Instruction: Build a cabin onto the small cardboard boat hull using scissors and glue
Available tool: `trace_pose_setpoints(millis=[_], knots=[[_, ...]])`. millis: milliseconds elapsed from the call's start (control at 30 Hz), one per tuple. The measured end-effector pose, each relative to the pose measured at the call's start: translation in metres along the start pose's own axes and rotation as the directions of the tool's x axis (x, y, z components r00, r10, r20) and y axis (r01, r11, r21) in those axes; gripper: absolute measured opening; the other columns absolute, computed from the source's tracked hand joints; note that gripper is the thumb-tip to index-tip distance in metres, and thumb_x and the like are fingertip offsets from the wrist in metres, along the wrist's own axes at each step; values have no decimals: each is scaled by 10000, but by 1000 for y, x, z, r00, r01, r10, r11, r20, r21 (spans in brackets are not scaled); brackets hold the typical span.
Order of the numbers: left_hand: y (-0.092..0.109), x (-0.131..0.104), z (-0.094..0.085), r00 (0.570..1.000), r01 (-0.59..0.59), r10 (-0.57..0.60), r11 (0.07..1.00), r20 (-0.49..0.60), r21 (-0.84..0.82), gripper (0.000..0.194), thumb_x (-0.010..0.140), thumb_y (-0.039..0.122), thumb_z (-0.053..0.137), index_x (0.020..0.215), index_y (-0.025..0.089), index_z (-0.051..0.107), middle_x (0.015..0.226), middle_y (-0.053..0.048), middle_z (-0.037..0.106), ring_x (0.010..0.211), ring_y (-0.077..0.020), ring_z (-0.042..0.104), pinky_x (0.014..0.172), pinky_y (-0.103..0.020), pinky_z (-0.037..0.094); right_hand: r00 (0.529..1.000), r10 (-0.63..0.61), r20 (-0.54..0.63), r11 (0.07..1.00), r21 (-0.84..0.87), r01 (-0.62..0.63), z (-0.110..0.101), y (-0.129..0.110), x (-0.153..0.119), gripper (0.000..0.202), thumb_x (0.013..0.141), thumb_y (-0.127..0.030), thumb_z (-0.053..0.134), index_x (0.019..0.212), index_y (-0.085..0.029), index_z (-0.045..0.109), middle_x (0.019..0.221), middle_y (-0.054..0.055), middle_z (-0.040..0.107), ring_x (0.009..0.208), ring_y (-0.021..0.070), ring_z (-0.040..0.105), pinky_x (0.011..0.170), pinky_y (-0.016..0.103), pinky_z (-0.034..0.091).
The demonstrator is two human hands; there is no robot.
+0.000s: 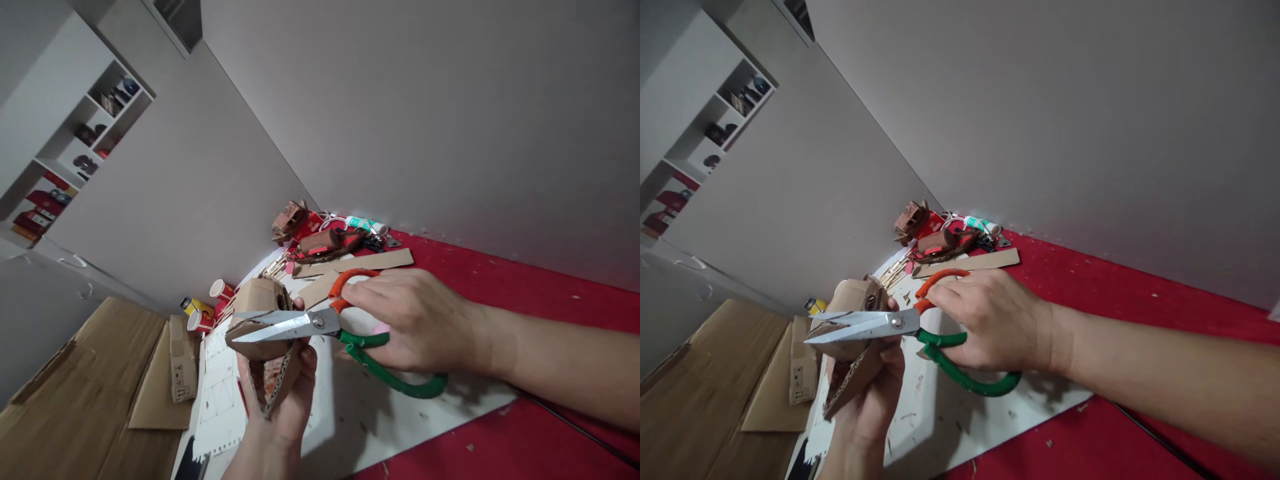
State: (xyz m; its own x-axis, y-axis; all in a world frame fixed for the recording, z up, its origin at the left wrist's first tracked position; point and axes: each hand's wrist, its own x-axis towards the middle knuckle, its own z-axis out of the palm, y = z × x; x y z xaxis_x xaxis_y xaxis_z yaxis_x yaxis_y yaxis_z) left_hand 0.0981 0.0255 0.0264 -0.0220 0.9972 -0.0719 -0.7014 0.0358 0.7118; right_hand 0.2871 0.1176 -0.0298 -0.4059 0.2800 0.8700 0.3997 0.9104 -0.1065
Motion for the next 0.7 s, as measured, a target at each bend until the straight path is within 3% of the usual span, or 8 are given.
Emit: trace_pose_setpoints(millis=[133,300,500,700], knots=[[1,0,-3,1000,10,-11,999,-26,-38,432,964,375,483,1347,260,645,1182,-147,752,813,-205,751,641,-251,594,999,-22,-35,1000,5,22,1,1,0,322,950,-489,527,797,-208,563,649,5,572,550,171,534,543,327,332],[2,1,-6,999,35,-35,999,2,-41,417,950,354,491,1304,230,674,1088,-155,765,793,-205,735,665,-269,592,999,-26,-38,999,19,27,1,1,-1,328,977,-469,480,791,-211,559,637,0,562,549,164,535,537,313,346],[3,-1,-3,999,42,-42,999,-4,-24,459,900,321,584,1354,276,637,1252,-142,704,776,-173,694,644,-243,571,998,-45,-49,999,-1,45,-2,2,0,369,1017,-455,433,747,-223,533,581,-18,550,491,149,520,508,312,318],[9,-2,-7,1000,8,-8,1000,17,3,406,930,328,568,1324,295,662,1188,-121,717,837,-199,690,689,-279,593,1000,3,-16,998,-65,-4,-4,9,1,333,999,-434,431,862,-181,599,744,63,664,667,211,625,617,347,364]])
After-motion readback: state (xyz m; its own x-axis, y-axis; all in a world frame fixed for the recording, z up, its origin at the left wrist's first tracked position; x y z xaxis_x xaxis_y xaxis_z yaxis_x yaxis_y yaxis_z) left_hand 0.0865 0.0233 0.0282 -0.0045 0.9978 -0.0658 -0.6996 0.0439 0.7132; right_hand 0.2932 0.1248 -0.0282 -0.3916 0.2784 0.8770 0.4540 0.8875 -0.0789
